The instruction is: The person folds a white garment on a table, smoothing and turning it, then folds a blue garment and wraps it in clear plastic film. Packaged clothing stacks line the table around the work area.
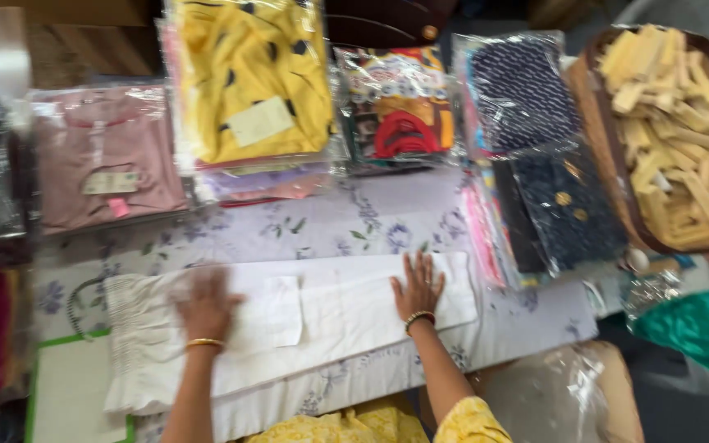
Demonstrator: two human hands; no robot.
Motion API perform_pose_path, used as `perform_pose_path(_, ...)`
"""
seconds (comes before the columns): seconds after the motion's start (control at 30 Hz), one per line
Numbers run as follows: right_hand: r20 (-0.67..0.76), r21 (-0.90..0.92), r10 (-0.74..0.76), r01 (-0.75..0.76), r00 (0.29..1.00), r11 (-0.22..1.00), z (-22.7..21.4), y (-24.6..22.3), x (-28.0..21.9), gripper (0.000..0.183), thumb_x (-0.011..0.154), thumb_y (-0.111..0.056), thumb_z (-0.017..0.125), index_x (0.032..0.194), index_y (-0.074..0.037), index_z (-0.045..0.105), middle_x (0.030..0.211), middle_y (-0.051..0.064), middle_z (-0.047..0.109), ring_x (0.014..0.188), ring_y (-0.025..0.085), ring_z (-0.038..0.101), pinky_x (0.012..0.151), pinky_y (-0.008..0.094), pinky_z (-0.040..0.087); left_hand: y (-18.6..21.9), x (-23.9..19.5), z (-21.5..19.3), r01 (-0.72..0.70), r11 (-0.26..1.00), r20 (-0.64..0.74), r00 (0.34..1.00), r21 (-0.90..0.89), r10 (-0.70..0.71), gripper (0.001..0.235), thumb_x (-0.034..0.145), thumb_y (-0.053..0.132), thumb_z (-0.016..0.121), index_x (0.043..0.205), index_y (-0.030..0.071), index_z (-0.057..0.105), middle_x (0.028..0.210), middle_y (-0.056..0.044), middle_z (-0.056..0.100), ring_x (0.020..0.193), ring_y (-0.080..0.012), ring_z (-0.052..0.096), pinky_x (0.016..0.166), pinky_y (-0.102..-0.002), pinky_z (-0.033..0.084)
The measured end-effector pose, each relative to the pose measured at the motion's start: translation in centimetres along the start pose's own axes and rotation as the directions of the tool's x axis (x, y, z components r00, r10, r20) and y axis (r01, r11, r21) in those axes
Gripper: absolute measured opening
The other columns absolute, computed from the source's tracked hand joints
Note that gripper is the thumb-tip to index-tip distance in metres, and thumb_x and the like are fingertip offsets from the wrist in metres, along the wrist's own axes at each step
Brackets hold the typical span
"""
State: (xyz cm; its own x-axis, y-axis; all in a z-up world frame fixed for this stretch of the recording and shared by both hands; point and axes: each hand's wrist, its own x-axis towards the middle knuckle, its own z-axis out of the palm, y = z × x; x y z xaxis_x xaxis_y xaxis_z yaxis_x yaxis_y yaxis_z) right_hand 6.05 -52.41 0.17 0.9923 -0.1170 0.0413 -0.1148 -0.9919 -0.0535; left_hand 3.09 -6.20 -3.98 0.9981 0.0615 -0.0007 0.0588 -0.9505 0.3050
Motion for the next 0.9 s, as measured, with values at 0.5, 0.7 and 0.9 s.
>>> perform_pose_path(0.5, 0.055, 0.006, 0.113, -0.114, 0.992, 0.993, -1.1, 9.1, -2.9, 0.074, 0.090, -0.052, 0.063, 0.155, -0.024, 0.040, 0.165, 0.006, 0.031, 0.152, 0.026, 0.026, 0.116, 0.064, 0.015, -3.4, -3.3, -2.4, 0.245, 0.966, -0.084, 0.964, -0.085, -0.252, 0.077, 0.091, 0.070, 0.031, 0.160, 0.036, 0.019, 0.173, -0.001, 0.005, 0.158, -0.0317, -0.001, 0.120, -0.065, -0.003)
perform_pose_path(0.7, -0.101, 0.208, 0.320, -0.295, 0.942, 0.933, 2.6, 13.4, -2.5, 0.078, 0.084, -0.047, 0.077, 0.151, -0.017, 0.050, 0.151, 0.010, 0.056, 0.137, 0.034, 0.052, 0.114, 0.045, 0.045, -3.6, -3.1, -2.2, 0.258, 0.961, -0.036, 0.964, -0.097, -0.262, 0.077, 0.092, 0.066, 0.037, 0.161, 0.036, 0.018, 0.173, 0.000, 0.002, 0.158, -0.0318, -0.003, 0.120, -0.064, -0.003)
perform_pose_path(0.9, 0.287, 0.265, 0.661, -0.721, 0.693, 0.640, -4.1, 10.7, 0.0, 0.075, 0.067, -0.039, 0.091, 0.132, -0.017, 0.063, 0.120, 0.014, 0.073, 0.109, 0.036, 0.069, 0.092, 0.048, 0.055, 2.2, -3.6, -2.6, 0.158, 0.966, -0.177, 0.965, -0.203, -0.195, 0.067, 0.089, 0.033, 0.068, 0.151, 0.021, 0.048, 0.157, -0.012, 0.042, 0.146, -0.0341, 0.037, 0.120, -0.053, 0.030)
